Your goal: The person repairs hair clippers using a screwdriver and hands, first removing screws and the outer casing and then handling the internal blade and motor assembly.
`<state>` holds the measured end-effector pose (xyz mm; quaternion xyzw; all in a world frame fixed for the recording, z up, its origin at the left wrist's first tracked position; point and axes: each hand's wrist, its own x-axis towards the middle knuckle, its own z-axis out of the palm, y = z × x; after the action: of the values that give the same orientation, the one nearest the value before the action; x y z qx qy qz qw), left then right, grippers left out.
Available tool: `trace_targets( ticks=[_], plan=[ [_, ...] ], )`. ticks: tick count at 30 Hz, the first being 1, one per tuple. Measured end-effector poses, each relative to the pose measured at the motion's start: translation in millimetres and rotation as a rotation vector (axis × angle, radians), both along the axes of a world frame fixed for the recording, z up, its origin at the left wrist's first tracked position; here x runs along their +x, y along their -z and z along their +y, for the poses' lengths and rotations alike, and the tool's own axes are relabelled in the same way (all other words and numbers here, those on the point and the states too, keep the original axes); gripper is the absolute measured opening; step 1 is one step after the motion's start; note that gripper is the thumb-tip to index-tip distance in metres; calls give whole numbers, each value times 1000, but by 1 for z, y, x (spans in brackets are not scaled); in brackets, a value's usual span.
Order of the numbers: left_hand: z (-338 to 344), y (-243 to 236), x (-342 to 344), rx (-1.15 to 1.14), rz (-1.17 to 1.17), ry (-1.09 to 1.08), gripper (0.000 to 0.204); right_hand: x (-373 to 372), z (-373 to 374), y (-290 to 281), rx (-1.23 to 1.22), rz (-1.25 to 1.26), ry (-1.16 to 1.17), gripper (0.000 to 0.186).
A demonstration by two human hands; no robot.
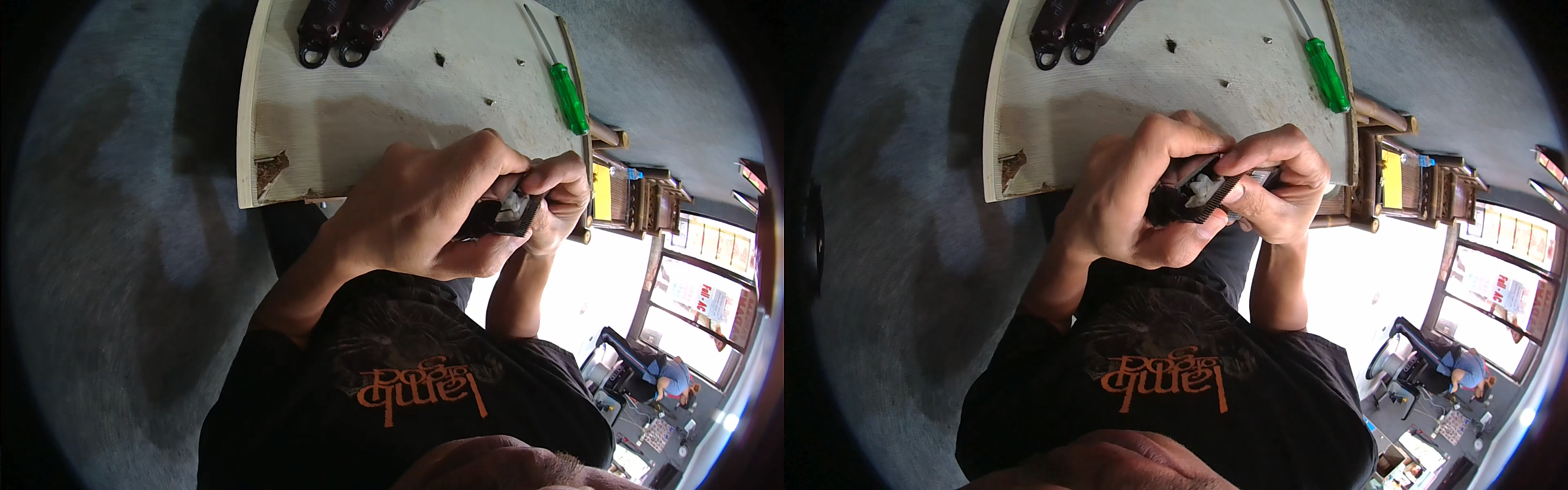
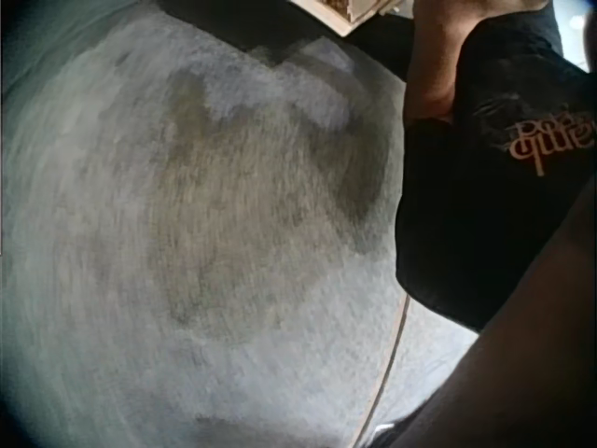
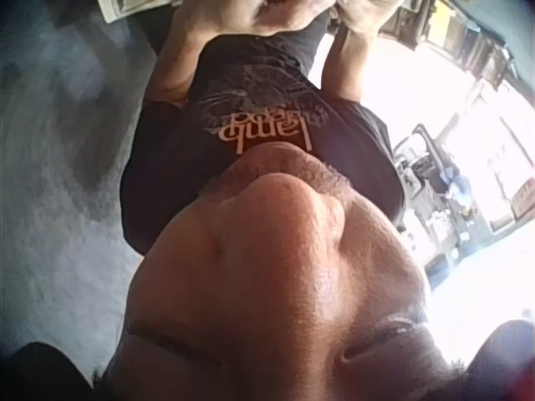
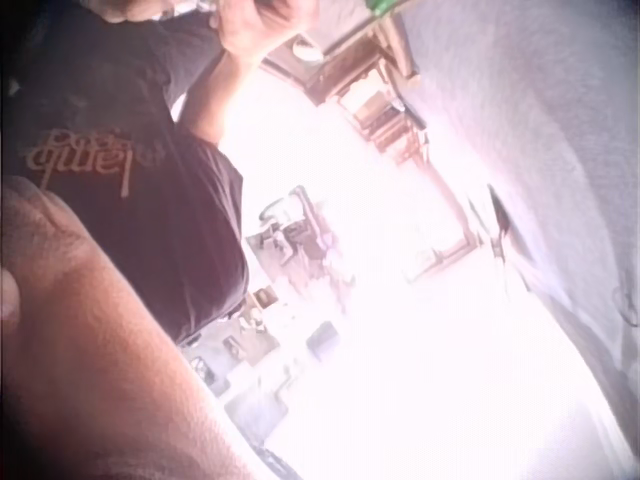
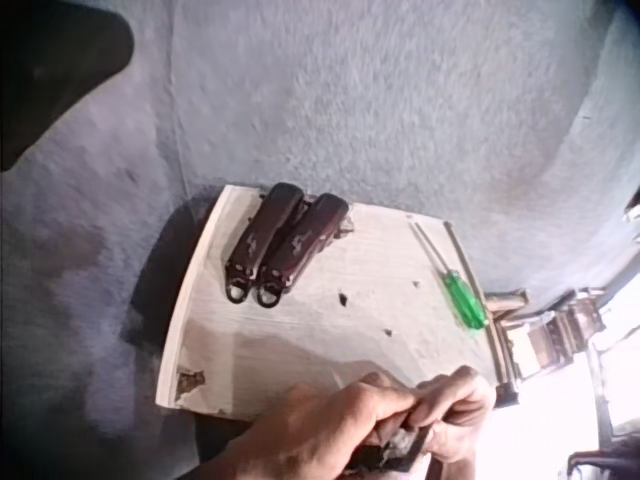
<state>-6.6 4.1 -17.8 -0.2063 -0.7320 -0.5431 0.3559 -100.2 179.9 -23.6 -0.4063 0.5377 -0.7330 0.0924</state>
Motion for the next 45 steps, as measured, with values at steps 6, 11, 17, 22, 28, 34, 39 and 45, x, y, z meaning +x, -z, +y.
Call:
trace_targets(
  ticks=[6,11,17,22,28,34,39,45],
  plan=[
    [2,4,-3,17,53,7,48,-3,1,3,-9,-33,-25,34],
    [3,5,-4,15,71,-1,49,-1,3,1,13,-127,-37,36],
    [2,6,-4,12,110,-15,51,-1,3,5,2,-91,1,38],
    [2,6,-3,15,105,-5,55,1,-1,1,-19,-96,-35,35],
    [3,6,-3,18,119,-18,57,1,2,3,-13,-121,-42,35],
    [4,6,-3,17,132,-45,58,1,1,1,-4,-130,-48,34],
    [4,9,-5,18,136,-34,58,0,0,1,-12,-110,-40,34],
    [4,9,-4,10,127,-34,59,4,-4,-3,-12,-128,-26,36]
  ],
)
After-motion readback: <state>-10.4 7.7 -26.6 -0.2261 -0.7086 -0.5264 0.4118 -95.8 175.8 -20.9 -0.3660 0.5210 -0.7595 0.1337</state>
